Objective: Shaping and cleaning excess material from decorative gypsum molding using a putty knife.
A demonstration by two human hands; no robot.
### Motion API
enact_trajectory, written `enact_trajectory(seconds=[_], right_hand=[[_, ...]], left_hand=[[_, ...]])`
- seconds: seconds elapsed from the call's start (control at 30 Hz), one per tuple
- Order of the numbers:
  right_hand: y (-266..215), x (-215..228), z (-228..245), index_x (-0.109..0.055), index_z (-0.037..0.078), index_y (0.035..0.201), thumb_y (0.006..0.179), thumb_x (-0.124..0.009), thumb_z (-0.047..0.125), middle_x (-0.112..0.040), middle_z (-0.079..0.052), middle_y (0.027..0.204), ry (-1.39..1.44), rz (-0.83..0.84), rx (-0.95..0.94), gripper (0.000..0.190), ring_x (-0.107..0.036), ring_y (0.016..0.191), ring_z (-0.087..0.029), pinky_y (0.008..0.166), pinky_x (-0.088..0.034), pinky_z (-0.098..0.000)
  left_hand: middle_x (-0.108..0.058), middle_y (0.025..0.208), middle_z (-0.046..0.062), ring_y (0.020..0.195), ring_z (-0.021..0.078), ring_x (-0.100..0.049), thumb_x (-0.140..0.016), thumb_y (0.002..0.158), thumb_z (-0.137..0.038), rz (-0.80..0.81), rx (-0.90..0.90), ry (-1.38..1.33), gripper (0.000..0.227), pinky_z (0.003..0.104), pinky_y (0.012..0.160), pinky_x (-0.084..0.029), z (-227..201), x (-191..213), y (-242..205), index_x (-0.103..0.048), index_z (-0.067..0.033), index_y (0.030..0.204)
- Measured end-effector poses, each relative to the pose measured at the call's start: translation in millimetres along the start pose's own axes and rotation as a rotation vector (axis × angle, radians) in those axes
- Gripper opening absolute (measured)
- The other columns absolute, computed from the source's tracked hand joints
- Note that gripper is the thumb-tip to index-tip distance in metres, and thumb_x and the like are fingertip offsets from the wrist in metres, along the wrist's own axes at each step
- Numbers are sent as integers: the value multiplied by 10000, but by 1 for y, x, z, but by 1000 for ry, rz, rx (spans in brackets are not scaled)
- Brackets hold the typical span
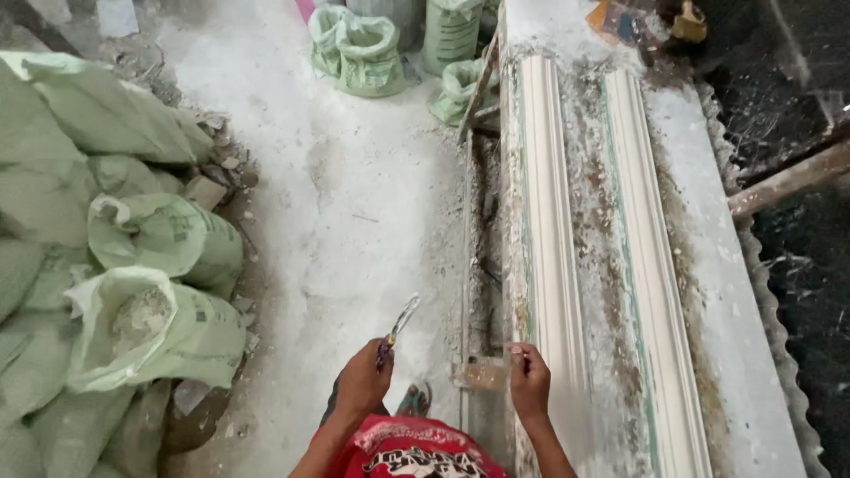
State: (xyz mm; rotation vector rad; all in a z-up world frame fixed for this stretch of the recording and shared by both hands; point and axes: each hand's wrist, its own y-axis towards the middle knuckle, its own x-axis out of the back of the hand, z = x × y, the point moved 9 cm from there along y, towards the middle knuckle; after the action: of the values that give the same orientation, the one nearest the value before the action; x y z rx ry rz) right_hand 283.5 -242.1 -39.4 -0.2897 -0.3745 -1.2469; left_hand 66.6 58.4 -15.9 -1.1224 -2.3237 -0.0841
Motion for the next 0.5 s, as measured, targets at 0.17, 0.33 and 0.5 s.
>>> enact_trajectory(seconds=[0.17, 0.33, 0.5], right_hand=[[72, -18, 12, -687, 32, 1057, 1055, -571, 210, -655, 53, 847, 85, -4, 120, 213, -496, 698, -24, 612, -422, -222], [142, -62, 4, -728, 46, 1041, 1047, -581, 218, -538, 42, 720, 77, -36, -48, 227, -372, 607, -41, 523, -328, -249], [192, -102, 47, -725, 47, 1025, 1017, -593, 217, -524, 15, 620, -79, -20, -117, 216, -417, 549, -51, 494, -349, -267]], left_hand=[[-708, 808, 236, 773, 452, -693, -655, 923, -240, -35, 63, -66, 231, 521, 652, -535, 36, -33, 55, -633, -82, 1089], [-726, 829, 261, 797, 456, -716, -653, 893, -221, 51, 136, -105, 493, 512, 665, -556, 62, -51, 141, -540, -108, 1359], [-766, 810, 211, 730, 383, -766, -599, 997, -364, 198, 181, -86, 344, 470, 664, -577, 54, -52, 261, -664, -78, 1178]])
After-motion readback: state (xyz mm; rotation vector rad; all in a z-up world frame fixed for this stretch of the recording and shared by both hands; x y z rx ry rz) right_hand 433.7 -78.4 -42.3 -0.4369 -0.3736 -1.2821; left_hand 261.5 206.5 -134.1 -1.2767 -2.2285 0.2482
